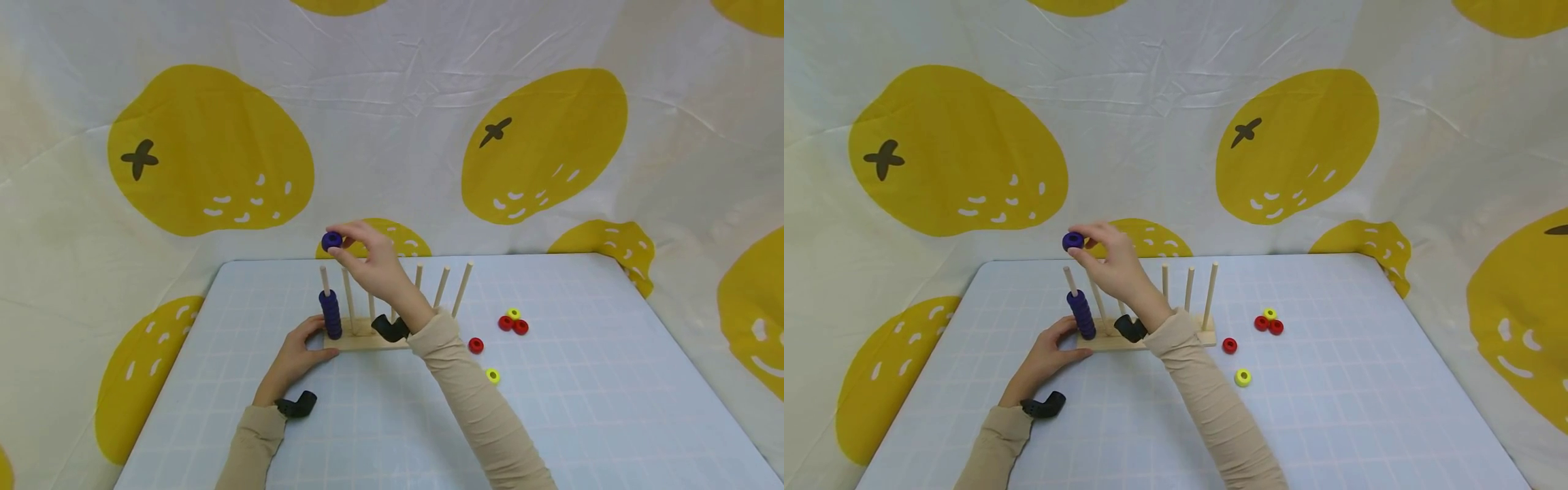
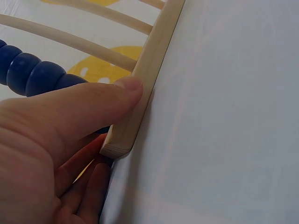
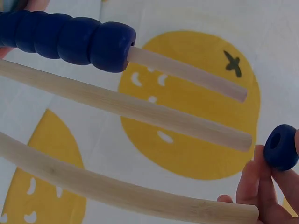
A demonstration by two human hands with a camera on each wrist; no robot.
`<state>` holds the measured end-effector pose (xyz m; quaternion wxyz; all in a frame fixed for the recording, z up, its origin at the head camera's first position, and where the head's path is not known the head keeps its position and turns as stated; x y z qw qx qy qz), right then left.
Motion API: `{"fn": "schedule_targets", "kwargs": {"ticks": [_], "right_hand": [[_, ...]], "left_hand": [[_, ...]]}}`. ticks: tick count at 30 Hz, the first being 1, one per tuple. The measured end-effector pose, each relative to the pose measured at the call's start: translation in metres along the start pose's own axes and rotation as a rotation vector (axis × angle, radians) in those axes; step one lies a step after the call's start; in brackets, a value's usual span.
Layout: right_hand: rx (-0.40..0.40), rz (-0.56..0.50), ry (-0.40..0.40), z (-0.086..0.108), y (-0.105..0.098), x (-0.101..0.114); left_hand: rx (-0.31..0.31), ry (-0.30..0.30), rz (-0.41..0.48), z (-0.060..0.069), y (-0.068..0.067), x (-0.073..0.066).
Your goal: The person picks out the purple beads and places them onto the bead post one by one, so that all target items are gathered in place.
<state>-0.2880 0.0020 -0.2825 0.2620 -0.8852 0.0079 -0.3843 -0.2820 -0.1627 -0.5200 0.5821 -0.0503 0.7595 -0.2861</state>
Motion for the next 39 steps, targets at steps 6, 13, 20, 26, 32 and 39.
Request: {"fn": "schedule_targets", "kwargs": {"ticks": [6, 13, 20, 26, 32, 39], "right_hand": [[0.056, -0.011, 0.033, 0.001, 0.01, -0.004], [0.109, 0.004, 0.042, 0.002, 0.017, -0.006], [0.171, 0.053, 0.021, 0.002, 0.022, -0.003], [0.199, 0.083, 0.011, 0.003, 0.023, -0.001], [0.241, 0.129, 0.029, 0.004, 0.026, -0.001], [0.271, 0.117, 0.061, 0.005, 0.028, -0.004]], "left_hand": [[0.001, 0.008, 0.0, 0.0, 0.0, 0.0], [-0.005, 0.022, 0.007, 0.0, 0.0, -0.003], [-0.011, 0.043, 0.021, 0.0, 0.0, -0.004], [-0.001, 0.034, 0.007, -0.001, 0.0, -0.004], [-0.003, 0.031, -0.012, -0.001, -0.001, -0.002], [-0.006, 0.017, 0.0, -0.001, -0.001, 0.0]]}}
Point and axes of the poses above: each hand's wrist, its own z-axis away from the middle knuckle, its own y-axis out of the palm, x = y × z, the point moved 8 cm from there along -z, towards the middle knuckle, and after that the axes turned 7 degrees about x, right-handed, at the moved point
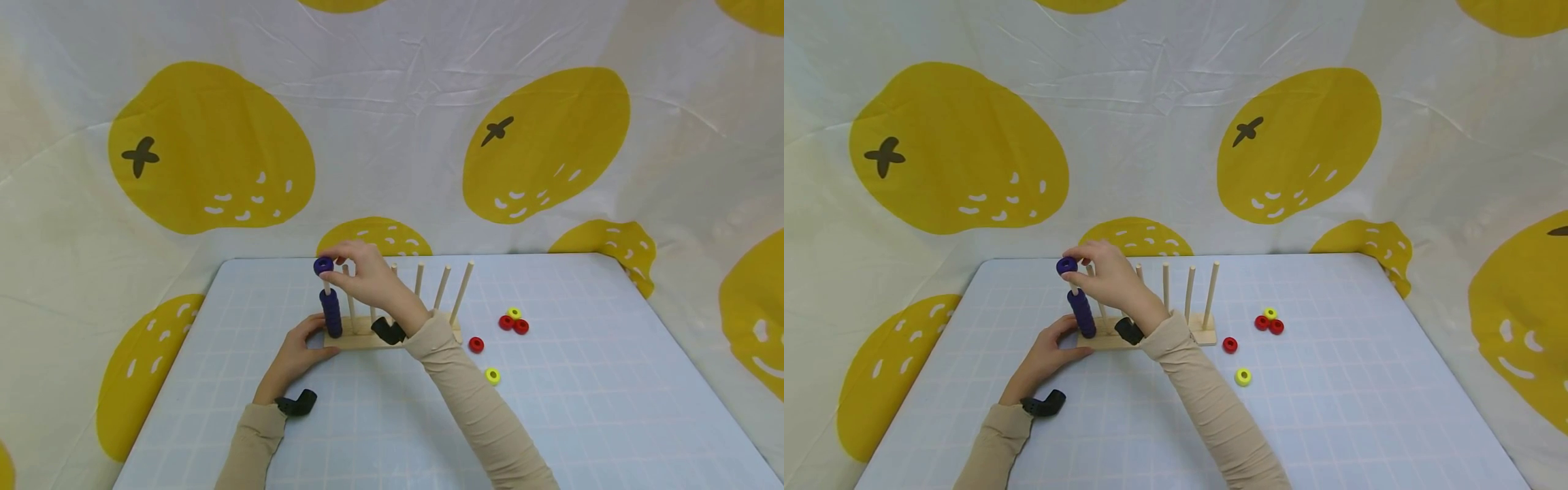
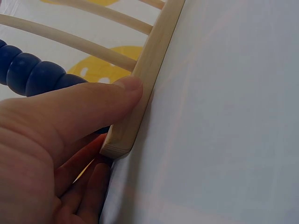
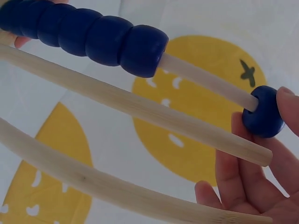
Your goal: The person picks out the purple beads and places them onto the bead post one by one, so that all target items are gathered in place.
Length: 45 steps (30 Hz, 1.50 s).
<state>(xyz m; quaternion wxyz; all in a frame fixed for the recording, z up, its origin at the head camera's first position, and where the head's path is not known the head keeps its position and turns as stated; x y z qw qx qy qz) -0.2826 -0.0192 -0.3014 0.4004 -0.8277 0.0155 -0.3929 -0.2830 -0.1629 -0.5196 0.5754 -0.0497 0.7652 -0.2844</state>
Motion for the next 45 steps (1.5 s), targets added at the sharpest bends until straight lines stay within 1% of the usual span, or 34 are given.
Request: {"fn": "schedule_targets", "kwargs": {"ticks": [3, 6, 10, 12, 13, 15, 17, 18, 20, 23, 24, 25, 27, 33, 39, 45], "right_hand": [[0.006, -0.001, 0.029, 0.001, 0.001, -0.002], [0.014, -0.019, 0.068, 0.001, 0.002, -0.005], [0.018, -0.035, 0.118, 0.001, 0.003, -0.009], [0.02, -0.03, 0.136, 0.001, 0.003, -0.01], [0.022, -0.026, 0.143, 0.001, 0.003, -0.011], [0.025, -0.019, 0.153, 0.0, 0.004, -0.012], [0.027, -0.016, 0.159, 0.0, 0.004, -0.012], [0.027, -0.018, 0.161, 0.0, 0.004, -0.013], [0.024, -0.023, 0.158, 0.0, 0.004, -0.013], [0.018, -0.026, 0.153, 0.001, 0.003, -0.013], [0.016, -0.026, 0.149, 0.001, 0.003, -0.012], [0.016, -0.026, 0.146, 0.001, 0.003, -0.012], [0.016, -0.031, 0.142, 0.001, 0.002, -0.012], [0.016, -0.049, 0.14, 0.003, 0.001, -0.01], [-0.004, -0.053, 0.15, 0.006, -0.004, -0.007], [-0.027, -0.045, 0.105, 0.008, -0.012, 0.003]], "left_hand": [[-0.005, -0.012, -0.005, 0.0, 0.001, 0.0], [-0.008, -0.024, -0.012, 0.001, 0.001, -0.006], [0.002, -0.027, -0.015, 0.004, -0.001, -0.028], [0.009, -0.017, -0.021, 0.006, -0.002, -0.039], [0.011, -0.012, -0.024, 0.007, -0.003, -0.043], [0.012, -0.004, -0.028, 0.007, -0.004, -0.045], [0.011, 0.006, -0.03, 0.007, -0.003, -0.044], [0.01, 0.005, -0.022, 0.006, -0.003, -0.04], [0.006, 0.012, -0.014, 0.004, -0.001, -0.028], [0.012, 0.002, 0.003, 0.001, 0.001, -0.009], [0.013, -0.002, 0.009, 0.0, 0.001, -0.003], [0.015, -0.002, 0.006, 0.0, 0.001, 0.0], [0.02, -0.012, 0.012, -0.001, 0.001, 0.001], [0.013, 0.007, 0.004, 0.0, 0.001, -0.003], [0.02, -0.022, 0.01, 0.001, 0.001, -0.001], [0.018, -0.025, 0.007, 0.0, 0.0, 0.003]]}}
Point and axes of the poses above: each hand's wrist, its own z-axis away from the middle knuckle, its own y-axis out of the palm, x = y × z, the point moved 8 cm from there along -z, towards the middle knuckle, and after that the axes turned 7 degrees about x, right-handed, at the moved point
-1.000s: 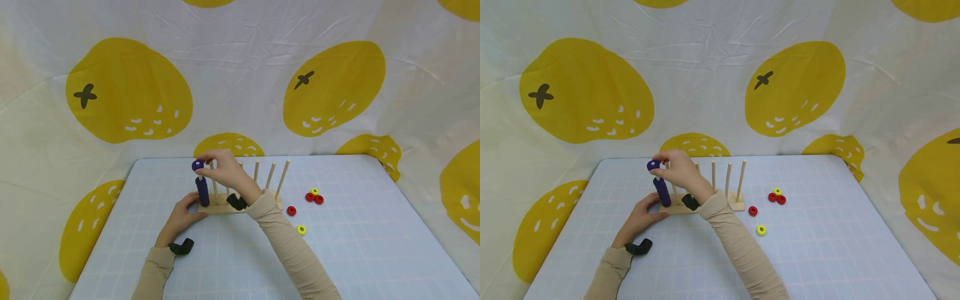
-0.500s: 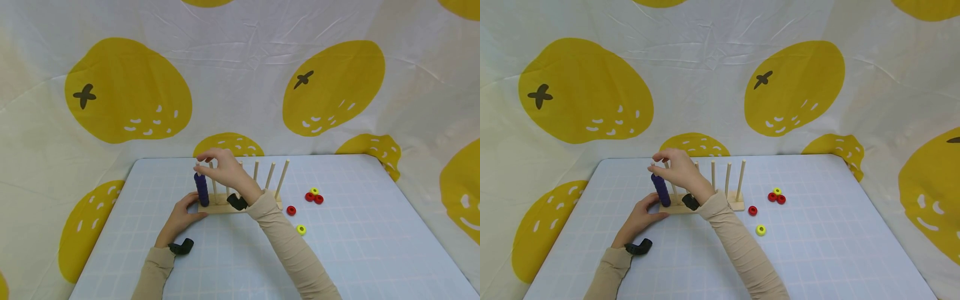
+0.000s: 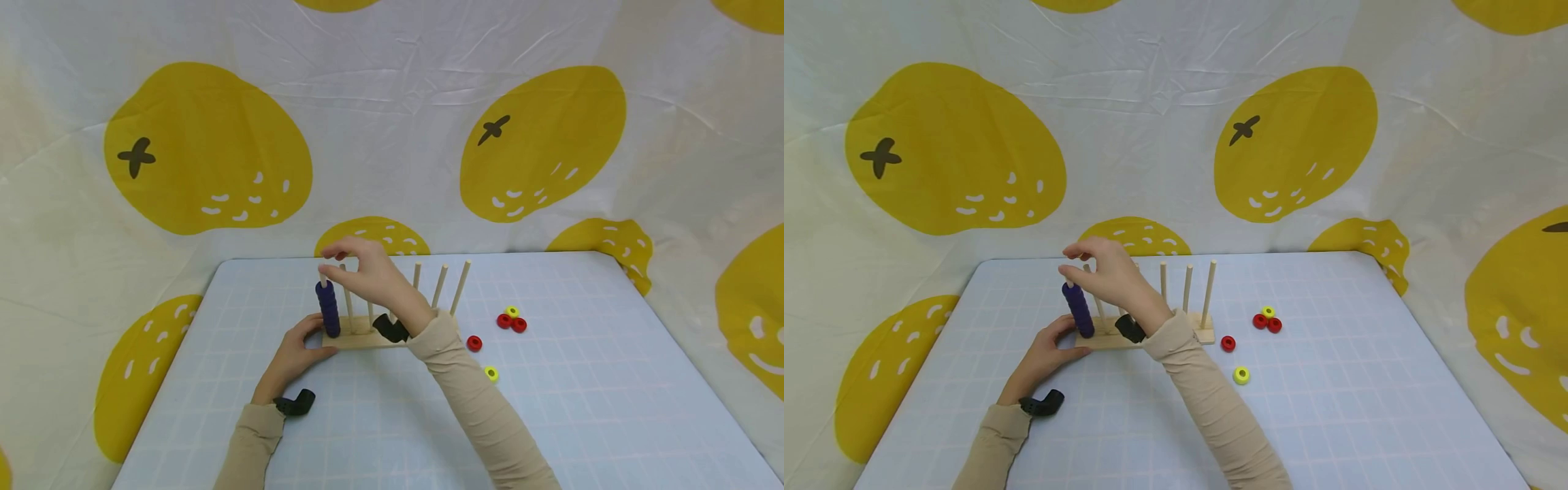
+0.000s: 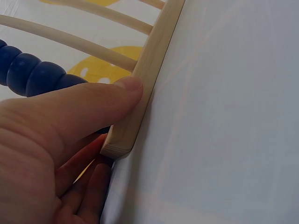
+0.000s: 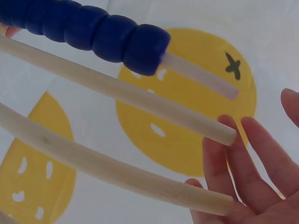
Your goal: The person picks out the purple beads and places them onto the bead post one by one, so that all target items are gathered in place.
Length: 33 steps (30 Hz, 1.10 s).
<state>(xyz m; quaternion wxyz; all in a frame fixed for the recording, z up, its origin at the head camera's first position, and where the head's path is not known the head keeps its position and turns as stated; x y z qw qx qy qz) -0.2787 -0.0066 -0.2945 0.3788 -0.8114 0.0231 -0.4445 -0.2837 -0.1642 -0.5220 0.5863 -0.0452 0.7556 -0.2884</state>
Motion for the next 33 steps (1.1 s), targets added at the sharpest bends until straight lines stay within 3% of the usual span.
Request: {"fn": "schedule_targets", "kwargs": {"ticks": [13, 33], "right_hand": [[-0.061, -0.009, -0.045, 0.01, -0.027, 0.012], [-0.231, -0.008, -0.167, 0.048, -0.079, 0.027]], "left_hand": [[-0.005, -0.014, -0.016, 0.001, 0.001, 0.0], [-0.019, -0.001, -0.023, 0.001, 0.002, -0.001]]}}
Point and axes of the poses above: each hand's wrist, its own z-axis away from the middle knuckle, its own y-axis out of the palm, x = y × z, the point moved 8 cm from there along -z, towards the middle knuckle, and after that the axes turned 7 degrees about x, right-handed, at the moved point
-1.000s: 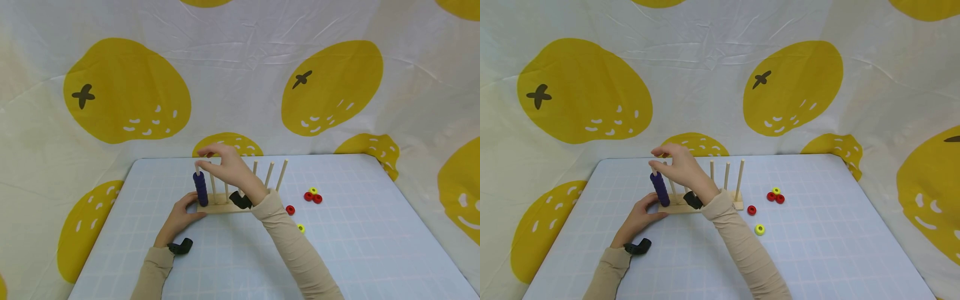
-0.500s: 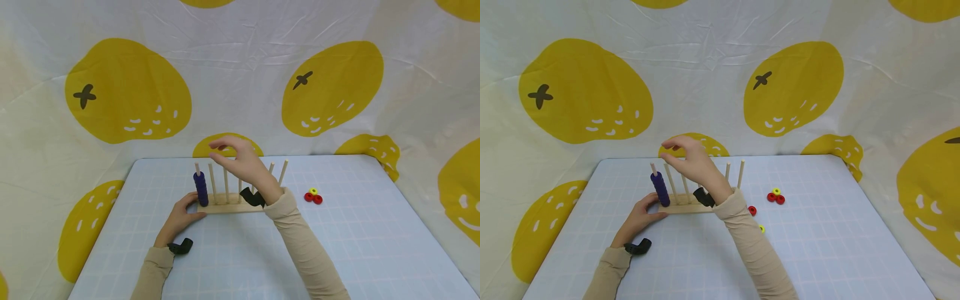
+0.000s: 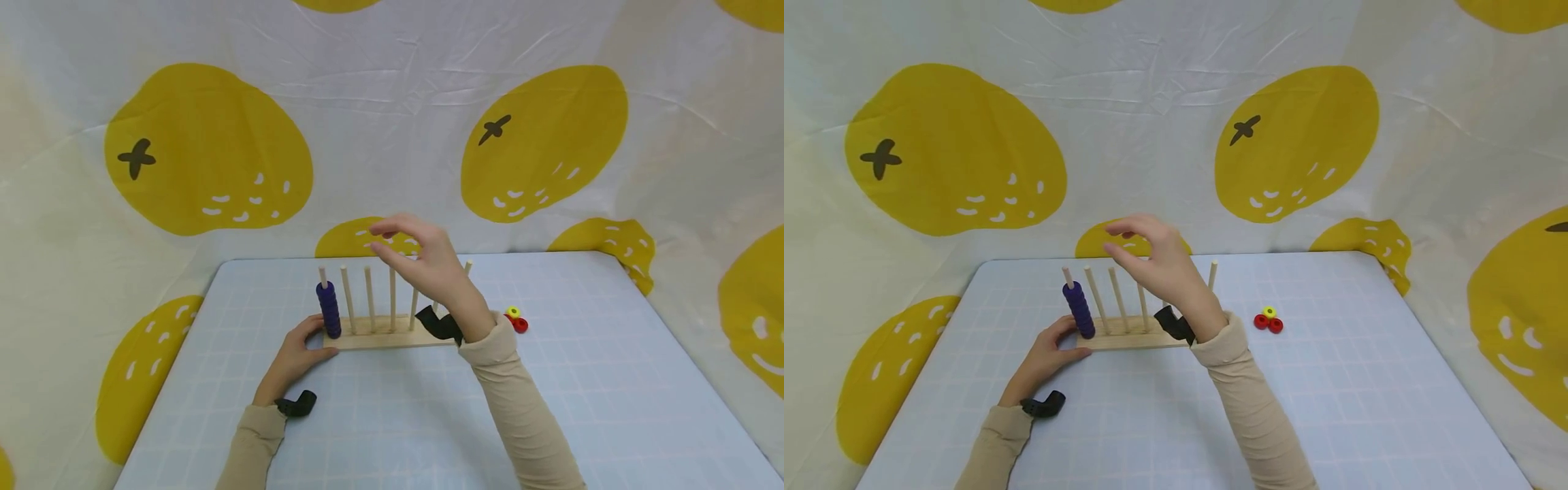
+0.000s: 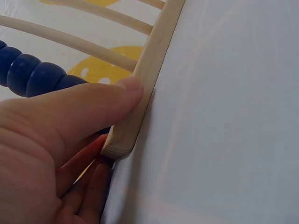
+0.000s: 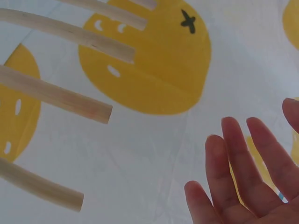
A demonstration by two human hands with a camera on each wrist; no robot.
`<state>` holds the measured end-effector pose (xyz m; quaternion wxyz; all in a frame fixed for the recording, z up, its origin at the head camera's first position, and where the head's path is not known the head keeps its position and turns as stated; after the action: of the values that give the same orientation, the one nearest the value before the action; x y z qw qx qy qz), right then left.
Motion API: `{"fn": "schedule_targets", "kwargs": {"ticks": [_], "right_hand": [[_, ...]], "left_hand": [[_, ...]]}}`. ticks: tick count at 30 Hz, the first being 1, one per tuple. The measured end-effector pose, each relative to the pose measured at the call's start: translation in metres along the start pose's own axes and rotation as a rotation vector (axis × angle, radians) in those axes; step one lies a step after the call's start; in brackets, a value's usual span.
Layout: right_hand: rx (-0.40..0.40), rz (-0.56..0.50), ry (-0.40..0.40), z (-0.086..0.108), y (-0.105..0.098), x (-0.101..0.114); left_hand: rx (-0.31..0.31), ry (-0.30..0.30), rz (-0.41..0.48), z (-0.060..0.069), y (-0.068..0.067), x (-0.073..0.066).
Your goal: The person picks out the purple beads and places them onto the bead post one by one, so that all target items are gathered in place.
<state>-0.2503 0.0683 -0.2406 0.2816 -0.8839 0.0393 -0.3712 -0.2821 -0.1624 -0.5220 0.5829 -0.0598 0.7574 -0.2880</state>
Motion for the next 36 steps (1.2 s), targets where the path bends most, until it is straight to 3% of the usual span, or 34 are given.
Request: {"fn": "schedule_targets", "kwargs": {"ticks": [7, 8, 19, 28, 31, 36], "right_hand": [[-0.053, 0.023, -0.063, 0.015, -0.018, 0.003], [-0.061, 0.027, -0.069, 0.017, -0.022, 0.003], [-0.141, 0.084, -0.067, 0.038, -0.06, -0.001], [-0.227, 0.147, 0.002, 0.061, -0.094, -0.003], [-0.249, 0.174, 0.028, 0.069, -0.104, -0.006], [-0.274, 0.207, 0.063, 0.081, -0.117, -0.01]], "left_hand": [[0.007, 0.015, 0.005, 0.001, 0.002, -0.001], [0.008, 0.015, 0.004, 0.002, 0.002, -0.006], [0.002, 0.009, 0.016, 0.002, 0.005, -0.002], [0.035, 0.006, -0.007, 0.007, -0.004, -0.044], [0.048, 0.001, -0.002, 0.006, -0.005, -0.044], [0.064, 0.012, 0.015, 0.002, -0.007, -0.025]]}}
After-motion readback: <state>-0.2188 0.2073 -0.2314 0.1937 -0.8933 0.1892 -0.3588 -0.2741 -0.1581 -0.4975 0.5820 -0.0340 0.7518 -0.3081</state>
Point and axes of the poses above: each hand's wrist, its own z-axis away from the middle knuckle, its own y-axis out of the palm, x = y × z, the point moved 8 cm from there along -z, towards the middle knuckle, and after that the axes turned 7 degrees about x, right-handed, at the moved point
